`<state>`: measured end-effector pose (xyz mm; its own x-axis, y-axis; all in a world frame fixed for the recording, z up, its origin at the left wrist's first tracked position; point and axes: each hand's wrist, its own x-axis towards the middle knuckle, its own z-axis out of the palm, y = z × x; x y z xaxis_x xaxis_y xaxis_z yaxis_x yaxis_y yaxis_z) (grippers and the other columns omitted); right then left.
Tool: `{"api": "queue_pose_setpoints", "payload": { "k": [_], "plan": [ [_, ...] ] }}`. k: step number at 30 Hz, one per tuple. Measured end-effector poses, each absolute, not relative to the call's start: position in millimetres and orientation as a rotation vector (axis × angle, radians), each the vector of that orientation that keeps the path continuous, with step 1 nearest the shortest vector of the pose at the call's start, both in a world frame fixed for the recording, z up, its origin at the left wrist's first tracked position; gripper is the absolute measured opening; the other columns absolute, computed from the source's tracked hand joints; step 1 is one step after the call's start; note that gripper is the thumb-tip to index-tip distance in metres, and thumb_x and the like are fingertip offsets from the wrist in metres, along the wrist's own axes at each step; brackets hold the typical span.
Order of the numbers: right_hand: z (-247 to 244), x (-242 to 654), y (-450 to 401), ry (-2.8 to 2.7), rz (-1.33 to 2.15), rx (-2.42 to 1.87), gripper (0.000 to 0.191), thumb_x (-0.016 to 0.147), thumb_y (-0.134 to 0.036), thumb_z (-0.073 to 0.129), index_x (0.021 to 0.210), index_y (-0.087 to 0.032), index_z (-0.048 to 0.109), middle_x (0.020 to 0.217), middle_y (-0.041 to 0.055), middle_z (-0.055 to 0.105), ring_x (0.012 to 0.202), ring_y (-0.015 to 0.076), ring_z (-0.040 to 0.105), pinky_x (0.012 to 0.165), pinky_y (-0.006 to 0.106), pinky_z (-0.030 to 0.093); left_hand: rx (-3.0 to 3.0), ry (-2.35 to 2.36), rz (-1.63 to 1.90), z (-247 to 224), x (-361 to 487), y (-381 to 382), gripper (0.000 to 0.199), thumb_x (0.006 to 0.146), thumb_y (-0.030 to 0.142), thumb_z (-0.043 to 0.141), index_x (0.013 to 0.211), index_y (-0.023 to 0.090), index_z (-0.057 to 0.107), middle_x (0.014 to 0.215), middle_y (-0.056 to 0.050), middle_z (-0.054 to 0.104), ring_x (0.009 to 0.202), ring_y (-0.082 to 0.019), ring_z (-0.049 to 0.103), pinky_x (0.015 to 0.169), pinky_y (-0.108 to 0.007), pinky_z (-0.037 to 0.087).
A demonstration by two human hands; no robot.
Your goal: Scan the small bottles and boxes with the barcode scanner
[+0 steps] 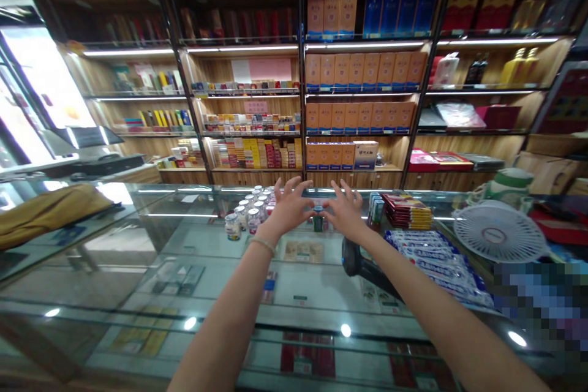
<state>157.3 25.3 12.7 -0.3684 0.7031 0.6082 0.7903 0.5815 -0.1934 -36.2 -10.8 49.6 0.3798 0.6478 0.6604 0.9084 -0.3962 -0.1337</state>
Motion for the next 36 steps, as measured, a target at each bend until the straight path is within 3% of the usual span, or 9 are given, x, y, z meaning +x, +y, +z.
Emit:
{"api": "queue_pose_setpoints", "payload": {
  "k": [8,19,36],
  "plan": [
    [18.0,124.1,40.5,-2.264,-0.174,-1.221,0.017,0.088,-0.039,0.068,0.094,-0.025,0.074,0.163,0.0093,0.031,0.151,0.0311,0.019,0.116,0.063,0.013,-2.178,-1.333,-0.637,46.9,-62.7,10.2,0.005,0.072,0.032,0.083,0.072,0.033,0.078,0.141,0.0,0.06,0.141,-0.035,0.039,0.119,-0.069,0.003],
    [9.2,99.4,75.4,-2.364,-0.159,-1.225,0.019,0.086,-0.041,0.07,0.095,-0.025,0.075,0.163,0.0091,0.031,0.152,0.0318,0.015,0.117,0.064,0.011,-2.217,-1.308,-0.587,36.9,-81.0,44.3,0.01,0.066,0.025,0.085,0.066,0.031,0.076,0.138,-0.001,0.063,0.14,-0.033,0.041,0.121,-0.066,0.0],
    [7.4,72.5,135.7,-2.369,-0.352,-1.161,0.02,0.085,-0.034,0.07,0.096,-0.019,0.075,0.163,0.0139,0.031,0.152,0.0325,0.015,0.119,0.062,0.007,-2.17,-1.483,-0.383,39.3,-97.4,112.0,0.007,0.068,0.033,0.084,0.07,0.03,0.078,0.141,-0.003,0.059,0.14,-0.035,0.037,0.116,-0.072,0.005]
  ]
}}
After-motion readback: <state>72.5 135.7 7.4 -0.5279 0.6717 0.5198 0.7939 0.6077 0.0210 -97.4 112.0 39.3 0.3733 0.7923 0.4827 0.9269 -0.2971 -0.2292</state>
